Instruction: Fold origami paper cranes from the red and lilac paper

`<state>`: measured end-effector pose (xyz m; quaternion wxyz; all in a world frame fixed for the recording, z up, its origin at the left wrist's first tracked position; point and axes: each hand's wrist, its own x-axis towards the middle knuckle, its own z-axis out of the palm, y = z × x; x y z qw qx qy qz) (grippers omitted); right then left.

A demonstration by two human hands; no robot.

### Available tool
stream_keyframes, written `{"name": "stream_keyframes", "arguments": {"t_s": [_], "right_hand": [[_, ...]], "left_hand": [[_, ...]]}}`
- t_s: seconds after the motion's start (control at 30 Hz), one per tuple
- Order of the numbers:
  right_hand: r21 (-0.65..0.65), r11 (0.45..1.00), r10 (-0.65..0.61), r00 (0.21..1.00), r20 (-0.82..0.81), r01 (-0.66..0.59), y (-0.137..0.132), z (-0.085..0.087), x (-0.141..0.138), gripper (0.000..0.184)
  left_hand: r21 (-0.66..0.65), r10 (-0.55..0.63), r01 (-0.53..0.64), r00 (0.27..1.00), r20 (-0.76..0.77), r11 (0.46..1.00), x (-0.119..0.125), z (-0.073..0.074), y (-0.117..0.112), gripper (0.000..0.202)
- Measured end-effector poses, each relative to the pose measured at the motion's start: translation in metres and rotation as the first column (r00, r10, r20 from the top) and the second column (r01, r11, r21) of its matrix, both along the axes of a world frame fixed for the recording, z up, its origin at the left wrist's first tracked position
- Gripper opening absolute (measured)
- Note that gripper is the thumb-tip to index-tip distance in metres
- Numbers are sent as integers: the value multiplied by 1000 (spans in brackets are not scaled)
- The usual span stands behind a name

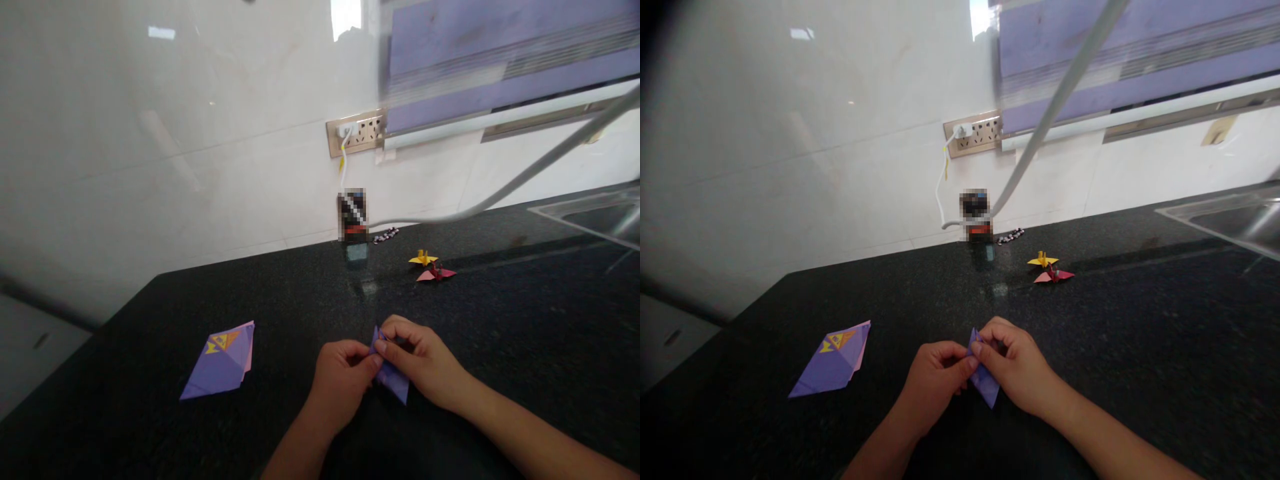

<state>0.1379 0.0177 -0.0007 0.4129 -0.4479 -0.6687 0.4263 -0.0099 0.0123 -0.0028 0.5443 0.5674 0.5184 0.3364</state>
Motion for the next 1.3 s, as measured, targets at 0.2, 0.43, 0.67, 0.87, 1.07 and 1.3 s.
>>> {"name": "stream_keyframes", "arguments": {"t_s": [0.2,0.43,0.67,0.87,1.07,1.3], "right_hand": [[2,999,53,999,-1,-53,-1,1,0,19],[-59,998,-36,964,-264,21,0,-4,4,32],[58,998,20,998,60,-24,-5,-4,-2,15],[95,995,-12,999,36,9,-1,-4,-1,9],[58,998,24,999,-23,-22,2,-4,3,13],[44,995,90,995,-51,-88,3,-2,2,14]], "left_hand": [[18,7,-7,1000,9,1000,1,0,1,15],[-60,215,-207,949,231,977,0,5,3,18],[-213,267,-184,833,484,960,2,3,3,16],[-213,280,-204,853,441,956,0,4,1,51],[-245,220,-136,907,360,960,1,4,0,35],[-192,173,-106,912,373,976,2,11,-3,47]]}}
